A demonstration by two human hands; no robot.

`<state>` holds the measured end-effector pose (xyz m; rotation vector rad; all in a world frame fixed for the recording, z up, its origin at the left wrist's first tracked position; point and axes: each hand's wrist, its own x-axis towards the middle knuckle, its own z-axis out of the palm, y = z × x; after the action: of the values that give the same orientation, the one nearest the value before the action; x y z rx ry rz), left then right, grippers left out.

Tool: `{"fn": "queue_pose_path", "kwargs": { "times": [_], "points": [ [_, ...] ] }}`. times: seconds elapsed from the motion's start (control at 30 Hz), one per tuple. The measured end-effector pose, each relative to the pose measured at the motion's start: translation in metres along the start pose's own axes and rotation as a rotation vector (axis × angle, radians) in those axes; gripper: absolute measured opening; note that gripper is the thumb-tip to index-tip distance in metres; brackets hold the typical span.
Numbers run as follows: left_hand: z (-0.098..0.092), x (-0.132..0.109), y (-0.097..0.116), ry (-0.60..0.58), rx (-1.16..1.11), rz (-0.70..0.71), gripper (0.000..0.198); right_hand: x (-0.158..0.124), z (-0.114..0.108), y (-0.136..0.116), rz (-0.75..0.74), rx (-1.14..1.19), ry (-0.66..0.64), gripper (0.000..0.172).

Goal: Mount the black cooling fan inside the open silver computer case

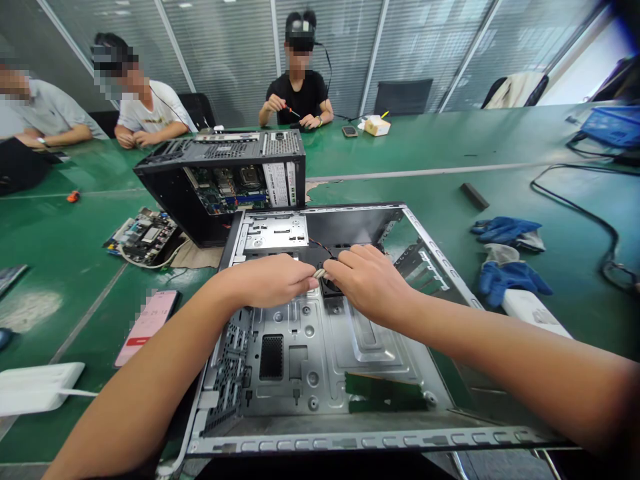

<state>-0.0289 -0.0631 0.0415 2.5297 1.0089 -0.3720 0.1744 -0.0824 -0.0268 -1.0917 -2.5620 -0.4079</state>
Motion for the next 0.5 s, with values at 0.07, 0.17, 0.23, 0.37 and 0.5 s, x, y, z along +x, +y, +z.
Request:
{"fn": "queue_pose_path", "kwargs": {
  "times": [0.07,0.17,0.23,0.37,0.5],
  "points": [
    [0.000,0.000,0.000,0.000,-0.006,-0.004,0.040,0.001,0.000,0.000,-0.003,0.008,-0.009,0.035],
    [0.000,0.000,-0.001,-0.011,-0.004,-0.014,0.041,0.002,-0.001,-0.001,0.000,0.049,-0.063,0.038],
    [0.001,0.000,-0.001,-0.022,-0.003,-0.019,0.042,0.003,-0.003,-0.001,0.021,0.092,-0.117,0.038],
    [0.002,0.001,-0.002,-0.028,-0.007,-0.026,0.043,0.005,-0.008,-0.002,0.080,0.191,-0.248,0.036],
    [0.003,0.001,-0.002,-0.035,-0.009,-0.027,0.042,0.005,-0.012,-0.003,0.098,0.223,-0.317,0.034]
  ]
}}
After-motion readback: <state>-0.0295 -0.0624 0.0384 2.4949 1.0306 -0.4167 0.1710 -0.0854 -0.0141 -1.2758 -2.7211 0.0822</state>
